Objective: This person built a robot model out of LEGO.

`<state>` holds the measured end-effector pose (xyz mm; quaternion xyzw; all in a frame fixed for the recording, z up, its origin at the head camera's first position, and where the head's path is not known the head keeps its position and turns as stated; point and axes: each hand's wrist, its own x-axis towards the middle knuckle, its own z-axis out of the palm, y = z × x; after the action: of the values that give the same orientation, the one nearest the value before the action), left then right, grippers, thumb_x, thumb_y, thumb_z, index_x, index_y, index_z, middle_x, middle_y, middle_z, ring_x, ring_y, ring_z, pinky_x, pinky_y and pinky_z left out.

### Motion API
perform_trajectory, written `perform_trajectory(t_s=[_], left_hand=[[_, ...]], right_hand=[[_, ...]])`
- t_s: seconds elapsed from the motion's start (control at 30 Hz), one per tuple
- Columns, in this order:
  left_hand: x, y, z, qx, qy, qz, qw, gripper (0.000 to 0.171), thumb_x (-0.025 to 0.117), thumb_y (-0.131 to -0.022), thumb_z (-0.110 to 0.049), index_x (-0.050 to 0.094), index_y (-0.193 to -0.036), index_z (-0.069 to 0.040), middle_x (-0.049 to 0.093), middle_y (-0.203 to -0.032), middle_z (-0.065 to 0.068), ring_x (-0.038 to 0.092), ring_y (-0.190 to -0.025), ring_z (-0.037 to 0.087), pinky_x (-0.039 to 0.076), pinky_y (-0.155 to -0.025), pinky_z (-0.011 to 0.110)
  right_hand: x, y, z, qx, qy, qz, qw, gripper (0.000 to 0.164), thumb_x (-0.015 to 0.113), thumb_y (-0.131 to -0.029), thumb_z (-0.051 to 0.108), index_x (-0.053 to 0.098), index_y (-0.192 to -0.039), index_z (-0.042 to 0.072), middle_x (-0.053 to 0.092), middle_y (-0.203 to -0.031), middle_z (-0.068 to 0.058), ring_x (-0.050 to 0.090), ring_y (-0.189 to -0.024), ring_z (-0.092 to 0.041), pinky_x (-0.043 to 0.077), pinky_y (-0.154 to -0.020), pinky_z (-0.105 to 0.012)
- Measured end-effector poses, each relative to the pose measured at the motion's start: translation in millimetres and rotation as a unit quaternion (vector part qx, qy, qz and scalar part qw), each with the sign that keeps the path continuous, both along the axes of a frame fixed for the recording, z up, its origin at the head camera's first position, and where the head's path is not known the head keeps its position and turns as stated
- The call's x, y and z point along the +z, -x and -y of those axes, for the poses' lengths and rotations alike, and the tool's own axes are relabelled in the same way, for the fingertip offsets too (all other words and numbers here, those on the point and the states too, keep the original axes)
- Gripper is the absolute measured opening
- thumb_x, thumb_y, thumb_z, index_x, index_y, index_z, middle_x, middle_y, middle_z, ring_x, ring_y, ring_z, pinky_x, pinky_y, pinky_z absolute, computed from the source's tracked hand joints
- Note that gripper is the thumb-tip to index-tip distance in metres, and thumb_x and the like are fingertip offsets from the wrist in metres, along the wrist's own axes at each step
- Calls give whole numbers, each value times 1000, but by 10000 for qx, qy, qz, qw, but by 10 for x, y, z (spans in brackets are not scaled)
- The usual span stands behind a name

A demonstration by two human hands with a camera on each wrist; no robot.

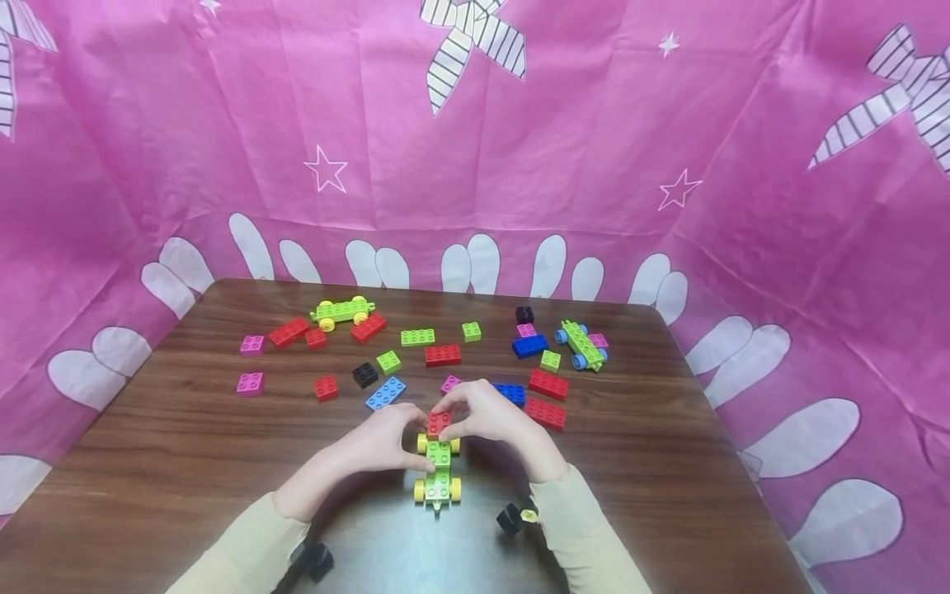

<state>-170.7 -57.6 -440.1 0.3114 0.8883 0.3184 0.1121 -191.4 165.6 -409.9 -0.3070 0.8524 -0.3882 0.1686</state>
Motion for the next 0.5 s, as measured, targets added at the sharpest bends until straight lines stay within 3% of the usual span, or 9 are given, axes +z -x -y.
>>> perform_trajectory(t_s=[0.5], left_hand=[[21,-16,-12,31,12,-34,10000,63,83,-72,-48,67,-113,-3,70,-105,6,64,-98,19,54,-86,37]], right_hand=[[-31,-14,3,-136,-34,-33,9999,33,81,-81,24,73,-110,11,72,-108,-3,67,-98,-18,58,-84,-32]])
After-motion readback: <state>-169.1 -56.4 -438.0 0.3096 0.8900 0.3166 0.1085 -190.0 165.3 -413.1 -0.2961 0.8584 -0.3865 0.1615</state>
